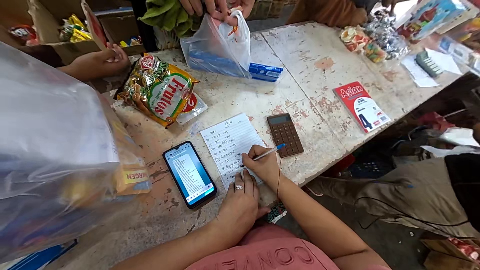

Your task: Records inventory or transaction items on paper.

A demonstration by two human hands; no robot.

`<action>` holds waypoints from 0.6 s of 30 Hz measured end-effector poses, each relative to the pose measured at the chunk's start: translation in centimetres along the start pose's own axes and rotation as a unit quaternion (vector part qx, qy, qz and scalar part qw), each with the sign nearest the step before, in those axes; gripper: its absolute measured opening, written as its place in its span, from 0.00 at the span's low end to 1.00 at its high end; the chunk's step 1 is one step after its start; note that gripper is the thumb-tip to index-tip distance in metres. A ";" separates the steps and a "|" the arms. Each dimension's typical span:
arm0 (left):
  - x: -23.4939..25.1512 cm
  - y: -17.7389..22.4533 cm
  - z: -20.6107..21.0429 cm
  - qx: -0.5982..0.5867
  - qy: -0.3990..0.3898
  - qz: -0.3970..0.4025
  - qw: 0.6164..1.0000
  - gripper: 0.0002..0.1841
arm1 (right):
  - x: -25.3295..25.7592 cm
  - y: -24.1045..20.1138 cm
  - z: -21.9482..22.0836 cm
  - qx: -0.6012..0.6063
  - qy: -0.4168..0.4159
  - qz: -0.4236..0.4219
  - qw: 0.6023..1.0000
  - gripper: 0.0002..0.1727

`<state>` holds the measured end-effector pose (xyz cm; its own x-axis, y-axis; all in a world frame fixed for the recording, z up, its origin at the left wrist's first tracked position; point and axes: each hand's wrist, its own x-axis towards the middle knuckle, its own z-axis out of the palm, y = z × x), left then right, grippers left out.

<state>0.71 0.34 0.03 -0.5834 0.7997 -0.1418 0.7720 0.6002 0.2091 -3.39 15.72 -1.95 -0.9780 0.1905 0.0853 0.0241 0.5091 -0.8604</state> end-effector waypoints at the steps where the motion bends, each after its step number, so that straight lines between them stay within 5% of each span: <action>1: 0.0 0.0 0.0 -0.004 0.002 -0.001 1.000 0.50 | 0.0 0.0 -0.1 0.004 0.001 0.005 1.000 0.17; 18: -1.3 1.0 -0.4 -0.020 -0.004 0.026 0.999 0.41 | -1.2 0.0 -1.4 0.112 -0.003 0.047 0.993 0.16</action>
<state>2.09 -0.10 0.76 -0.5409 0.8298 -0.1373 0.7904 0.5573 0.2544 -1.96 16.61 -1.33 -0.9747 0.2234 -0.0032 0.0696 0.2898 -0.9546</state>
